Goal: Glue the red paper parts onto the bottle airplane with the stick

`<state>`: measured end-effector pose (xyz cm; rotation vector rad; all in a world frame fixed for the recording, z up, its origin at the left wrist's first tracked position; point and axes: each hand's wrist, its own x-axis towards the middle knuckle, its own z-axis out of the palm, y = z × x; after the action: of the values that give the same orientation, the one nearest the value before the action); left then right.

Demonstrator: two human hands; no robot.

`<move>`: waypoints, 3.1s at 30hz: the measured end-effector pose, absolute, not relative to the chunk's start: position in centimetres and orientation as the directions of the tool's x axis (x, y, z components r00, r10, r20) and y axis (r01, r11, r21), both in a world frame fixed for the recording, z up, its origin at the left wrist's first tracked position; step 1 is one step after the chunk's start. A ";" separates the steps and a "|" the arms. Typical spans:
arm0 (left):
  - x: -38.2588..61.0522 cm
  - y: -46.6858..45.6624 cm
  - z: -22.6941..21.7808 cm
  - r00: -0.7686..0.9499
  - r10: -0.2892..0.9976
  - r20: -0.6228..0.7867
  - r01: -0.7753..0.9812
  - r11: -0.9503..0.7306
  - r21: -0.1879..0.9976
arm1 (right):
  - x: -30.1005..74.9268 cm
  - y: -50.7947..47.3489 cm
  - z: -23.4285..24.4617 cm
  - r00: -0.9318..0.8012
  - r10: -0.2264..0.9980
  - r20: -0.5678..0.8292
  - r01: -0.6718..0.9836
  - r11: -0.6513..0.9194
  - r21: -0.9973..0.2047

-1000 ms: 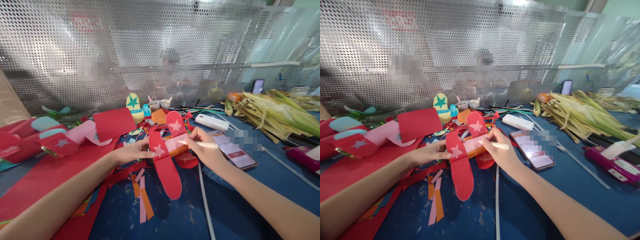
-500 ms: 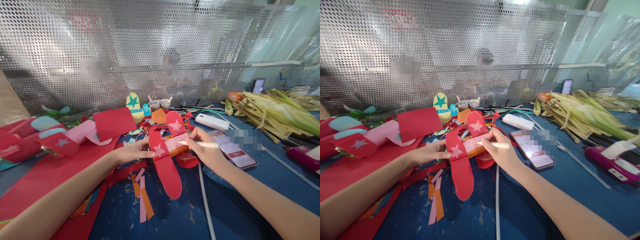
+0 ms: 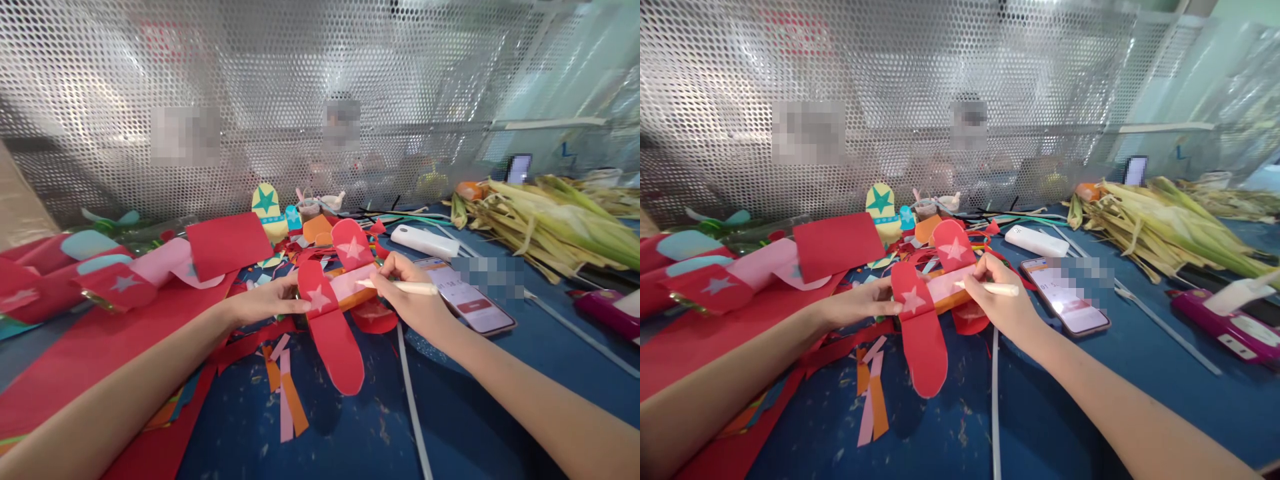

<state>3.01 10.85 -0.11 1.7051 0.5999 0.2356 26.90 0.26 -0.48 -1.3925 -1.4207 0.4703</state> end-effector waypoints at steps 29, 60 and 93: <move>3.3 10.7 0.1 0.847 0.508 -0.158 0.236 -0.093 0.967 | 27.0 0.2 -0.2 0.207 0.888 0.410 0.499 0.265 -0.825; 3.0 10.9 -0.1 0.842 0.510 -0.177 0.271 -0.115 0.956 | 27.0 0.1 -0.5 0.238 0.898 0.371 0.357 0.274 -0.893; 3.1 10.8 -0.2 0.850 0.507 -0.144 0.236 -0.123 0.964 | 27.0 0.3 -0.9 0.169 0.924 0.342 0.344 0.270 -0.899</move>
<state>3.14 10.84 -0.20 1.7087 0.5781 0.2541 27.00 0.34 -0.91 -1.2864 -1.3931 0.6380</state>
